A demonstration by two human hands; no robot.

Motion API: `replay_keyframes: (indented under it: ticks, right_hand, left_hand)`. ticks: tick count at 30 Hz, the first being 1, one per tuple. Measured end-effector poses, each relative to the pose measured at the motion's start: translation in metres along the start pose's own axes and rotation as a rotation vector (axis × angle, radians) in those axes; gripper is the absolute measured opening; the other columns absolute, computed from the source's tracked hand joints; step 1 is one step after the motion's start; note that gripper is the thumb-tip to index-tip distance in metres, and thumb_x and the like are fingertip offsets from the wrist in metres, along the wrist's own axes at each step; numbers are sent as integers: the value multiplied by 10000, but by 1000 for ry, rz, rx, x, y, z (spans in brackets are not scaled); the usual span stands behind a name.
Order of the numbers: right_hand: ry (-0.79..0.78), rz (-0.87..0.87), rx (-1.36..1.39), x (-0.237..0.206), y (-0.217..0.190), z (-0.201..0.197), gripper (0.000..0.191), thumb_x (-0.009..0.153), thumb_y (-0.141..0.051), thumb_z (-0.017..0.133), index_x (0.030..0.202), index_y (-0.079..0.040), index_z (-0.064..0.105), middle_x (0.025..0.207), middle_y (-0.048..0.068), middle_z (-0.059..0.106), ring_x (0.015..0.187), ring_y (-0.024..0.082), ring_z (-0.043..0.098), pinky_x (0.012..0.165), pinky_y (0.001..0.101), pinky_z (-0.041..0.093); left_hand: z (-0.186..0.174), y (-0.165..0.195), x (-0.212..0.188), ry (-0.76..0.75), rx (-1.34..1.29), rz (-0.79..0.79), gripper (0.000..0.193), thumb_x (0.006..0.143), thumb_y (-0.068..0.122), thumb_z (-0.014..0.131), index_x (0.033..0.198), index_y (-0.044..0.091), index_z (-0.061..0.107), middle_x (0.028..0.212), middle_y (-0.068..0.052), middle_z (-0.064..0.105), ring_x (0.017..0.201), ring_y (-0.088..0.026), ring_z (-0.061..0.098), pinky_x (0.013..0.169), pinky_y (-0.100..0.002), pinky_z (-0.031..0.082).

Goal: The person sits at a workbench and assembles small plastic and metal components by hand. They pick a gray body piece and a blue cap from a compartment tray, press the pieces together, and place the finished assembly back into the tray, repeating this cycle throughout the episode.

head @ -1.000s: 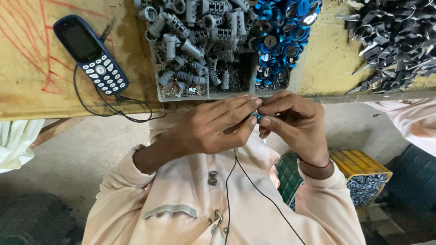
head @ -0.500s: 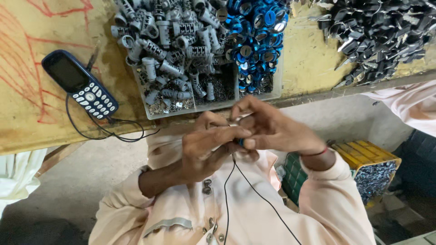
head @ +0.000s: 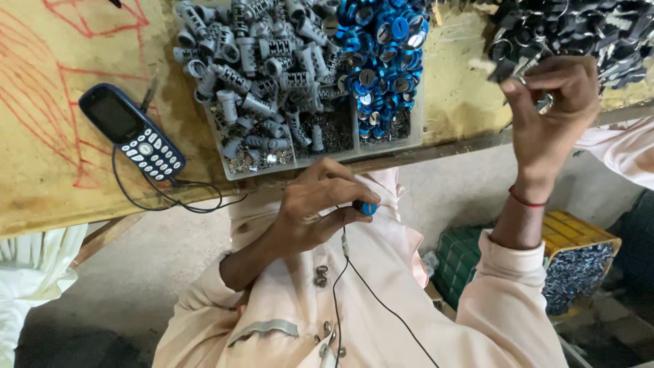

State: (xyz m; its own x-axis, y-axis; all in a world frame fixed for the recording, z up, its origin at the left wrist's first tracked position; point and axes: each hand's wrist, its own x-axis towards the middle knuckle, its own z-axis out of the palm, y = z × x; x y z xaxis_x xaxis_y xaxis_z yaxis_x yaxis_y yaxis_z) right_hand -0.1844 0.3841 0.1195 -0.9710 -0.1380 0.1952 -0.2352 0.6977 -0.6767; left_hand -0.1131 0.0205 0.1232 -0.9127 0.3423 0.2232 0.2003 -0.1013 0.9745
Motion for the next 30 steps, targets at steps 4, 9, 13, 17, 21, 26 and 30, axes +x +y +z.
replay_keyframes:
  ticks: [4, 9, 13, 17, 21, 26, 30]
  right_hand:
    - [-197, 96, -360, -10, -17, -23, 114, 1049, -29, 793, 1155, -17, 753, 1142, 83, 701, 941, 139, 681, 763, 227, 551]
    - [-44, 125, -462, 0, -26, -12, 221, 1052, -59, 803, 1262, -27, 744, 1139, 134, 663, 979, 212, 651, 769, 319, 540]
    - [16, -51, -519, 16, -8, 24, 206, 970, -23, 766, 1152, -32, 670, 1103, 129, 566, 1045, 240, 545, 875, 392, 497]
    - [128, 228, 492, 17, -44, 15, 94, 1029, -70, 677, 1111, -42, 642, 898, 72, 555, 772, 148, 521, 815, 355, 510]
    - [-171, 298, 749, -12, -121, 15, 214, 1037, 3, 431, 1119, -76, 613, 792, 60, 608, 626, 174, 590, 542, 249, 498]
    - [-346, -121, 13, -35, -149, 36, 344, 1029, 65, 551, 1368, 6, 549, 841, 132, 600, 669, 247, 598, 622, 360, 491]
    - [-419, -154, 189, -29, -151, 40, 420, 1028, 107, 497, 1438, 20, 467, 991, 148, 659, 824, 260, 717, 708, 364, 561]
  left_hand:
    - [1, 5, 1, -62, 23, 57, 349, 831, 58, 873, 1141, 105, 720, 1077, 7, 749, 1058, -226, 671, 911, -373, 563]
    - [6, 8, 9, -30, 24, 38, 360, 816, 44, 876, 1139, 109, 730, 1041, 14, 750, 1013, -212, 671, 878, -352, 572]
    - [9, 17, 10, -58, 56, 73, 368, 820, 64, 891, 1138, 110, 713, 1037, 6, 746, 1024, -215, 681, 877, -355, 569]
    - [7, 15, 15, 41, 131, 160, 371, 896, 24, 844, 1211, 76, 655, 1131, -44, 713, 1091, -236, 698, 902, -358, 587]
    - [13, 4, 22, 64, 317, 213, 375, 937, -10, 804, 1266, -7, 626, 1159, -98, 707, 1054, -262, 710, 874, -378, 599]
    - [8, 5, 20, 32, 444, 272, 360, 932, -25, 789, 1248, -39, 618, 1157, -135, 700, 1048, -294, 694, 866, -410, 585]
    - [-3, 10, 10, -10, 547, 281, 390, 890, -80, 742, 1258, -50, 617, 1172, -142, 692, 1086, -297, 697, 913, -422, 601]
